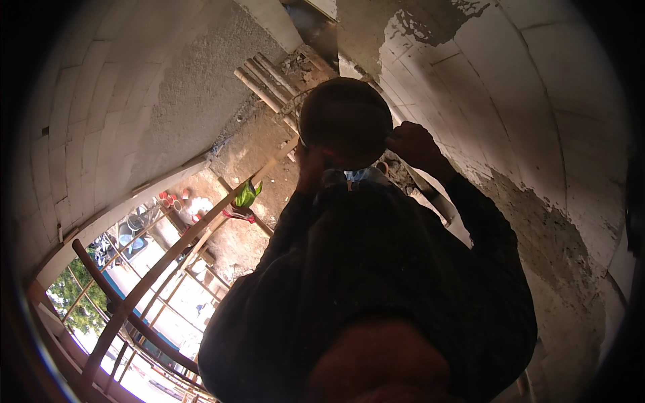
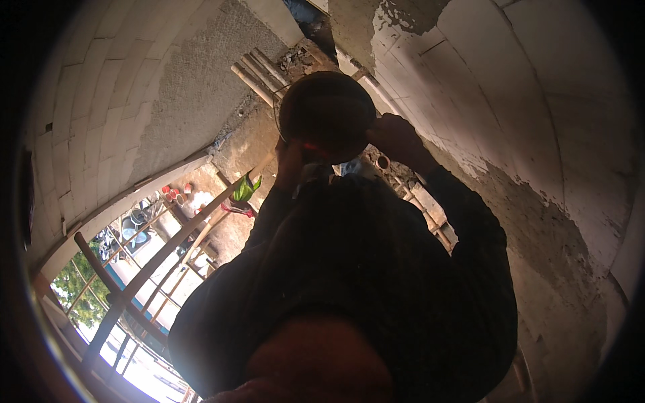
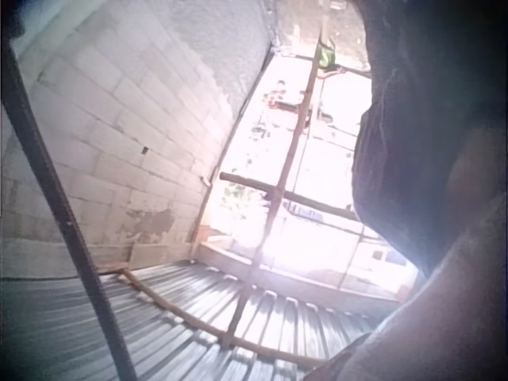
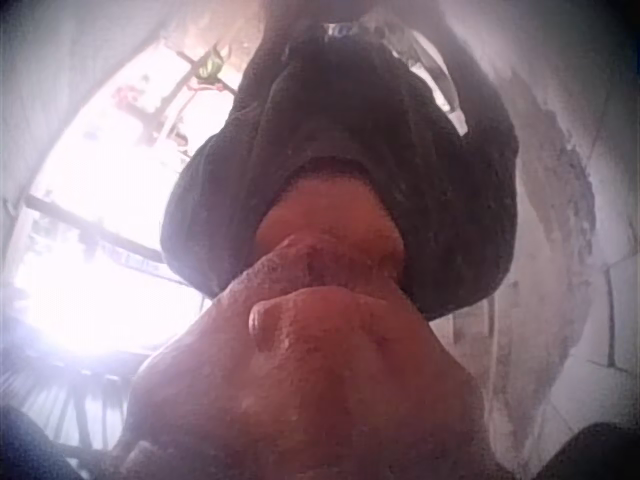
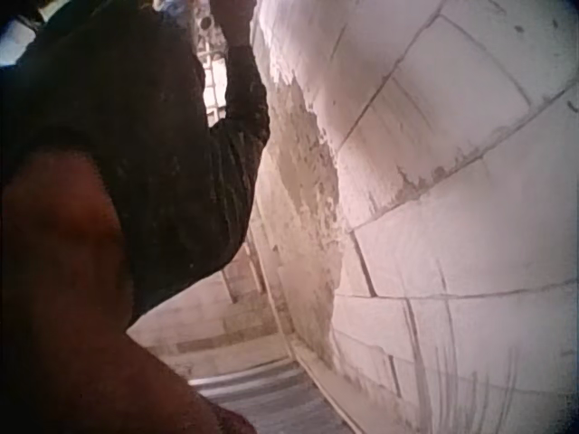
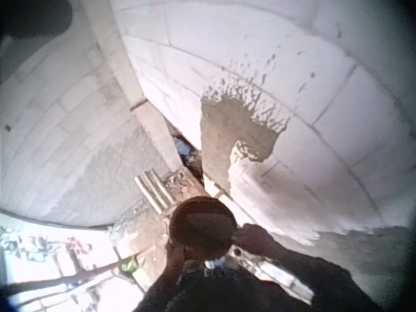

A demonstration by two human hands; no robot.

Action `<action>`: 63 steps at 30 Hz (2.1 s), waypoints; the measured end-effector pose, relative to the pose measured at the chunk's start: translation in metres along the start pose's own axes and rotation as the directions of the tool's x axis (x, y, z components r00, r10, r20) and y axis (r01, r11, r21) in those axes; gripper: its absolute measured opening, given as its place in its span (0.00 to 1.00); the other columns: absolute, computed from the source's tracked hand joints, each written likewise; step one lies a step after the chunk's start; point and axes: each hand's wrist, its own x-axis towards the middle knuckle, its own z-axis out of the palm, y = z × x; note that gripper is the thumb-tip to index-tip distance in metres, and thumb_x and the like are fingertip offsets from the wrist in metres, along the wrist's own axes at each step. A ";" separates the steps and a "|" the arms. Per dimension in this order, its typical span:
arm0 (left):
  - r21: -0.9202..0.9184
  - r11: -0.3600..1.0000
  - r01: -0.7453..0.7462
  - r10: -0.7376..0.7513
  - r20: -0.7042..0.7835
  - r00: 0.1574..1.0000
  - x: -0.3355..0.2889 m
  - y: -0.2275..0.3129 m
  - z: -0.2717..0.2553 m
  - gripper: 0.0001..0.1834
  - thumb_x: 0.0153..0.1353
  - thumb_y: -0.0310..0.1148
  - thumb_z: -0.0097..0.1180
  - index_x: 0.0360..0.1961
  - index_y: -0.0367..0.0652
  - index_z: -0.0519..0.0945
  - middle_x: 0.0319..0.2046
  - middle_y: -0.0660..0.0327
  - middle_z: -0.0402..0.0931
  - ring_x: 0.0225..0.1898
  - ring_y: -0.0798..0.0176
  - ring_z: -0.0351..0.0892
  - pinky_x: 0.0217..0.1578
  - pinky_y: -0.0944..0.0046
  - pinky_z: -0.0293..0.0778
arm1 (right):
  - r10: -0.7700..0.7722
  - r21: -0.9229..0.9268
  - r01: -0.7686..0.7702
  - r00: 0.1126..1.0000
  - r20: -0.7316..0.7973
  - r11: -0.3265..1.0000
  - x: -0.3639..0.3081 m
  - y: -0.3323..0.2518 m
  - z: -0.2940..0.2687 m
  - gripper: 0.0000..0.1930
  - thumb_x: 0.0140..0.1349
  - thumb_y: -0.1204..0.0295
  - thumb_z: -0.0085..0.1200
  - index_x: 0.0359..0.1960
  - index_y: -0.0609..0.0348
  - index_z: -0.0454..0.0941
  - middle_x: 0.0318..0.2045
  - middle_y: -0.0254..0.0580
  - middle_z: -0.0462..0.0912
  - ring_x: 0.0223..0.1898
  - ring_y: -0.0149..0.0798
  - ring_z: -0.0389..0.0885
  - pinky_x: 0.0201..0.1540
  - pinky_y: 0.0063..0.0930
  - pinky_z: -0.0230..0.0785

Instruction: The person scoops wet cement from a red basin with a trowel and applies it to a tiled wall, smoothing the surface repeatedly. The person works on a single wall section while standing on scaffolding.

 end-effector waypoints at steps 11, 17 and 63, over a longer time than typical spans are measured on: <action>0.205 0.955 -0.213 0.234 -0.082 0.969 -0.018 -0.016 -0.095 0.32 0.68 0.28 0.56 0.74 0.45 0.66 0.61 0.53 0.77 0.54 0.53 0.85 0.49 0.53 0.86 | -0.147 0.588 0.036 0.979 0.141 0.808 0.064 -0.041 -0.013 0.18 0.68 0.56 0.61 0.41 0.62 0.87 0.36 0.53 0.86 0.41 0.57 0.85 0.48 0.50 0.76; 0.017 1.000 0.006 -0.001 -0.304 0.953 -0.016 0.001 -0.122 0.33 0.67 0.31 0.57 0.73 0.43 0.67 0.66 0.53 0.74 0.60 0.54 0.81 0.56 0.55 0.82 | 0.170 0.657 -0.228 0.974 0.152 0.719 0.104 0.100 -0.006 0.18 0.73 0.59 0.56 0.42 0.64 0.85 0.34 0.41 0.84 0.35 0.38 0.81 0.42 0.35 0.75; 0.085 0.993 0.078 -0.037 -0.403 0.915 -0.004 -0.022 -0.118 0.29 0.69 0.30 0.53 0.71 0.40 0.71 0.62 0.54 0.77 0.54 0.58 0.82 0.53 0.58 0.81 | 0.284 0.836 -0.318 0.937 0.205 0.448 0.112 0.192 0.073 0.20 0.73 0.57 0.56 0.36 0.65 0.87 0.28 0.42 0.85 0.30 0.33 0.82 0.38 0.33 0.75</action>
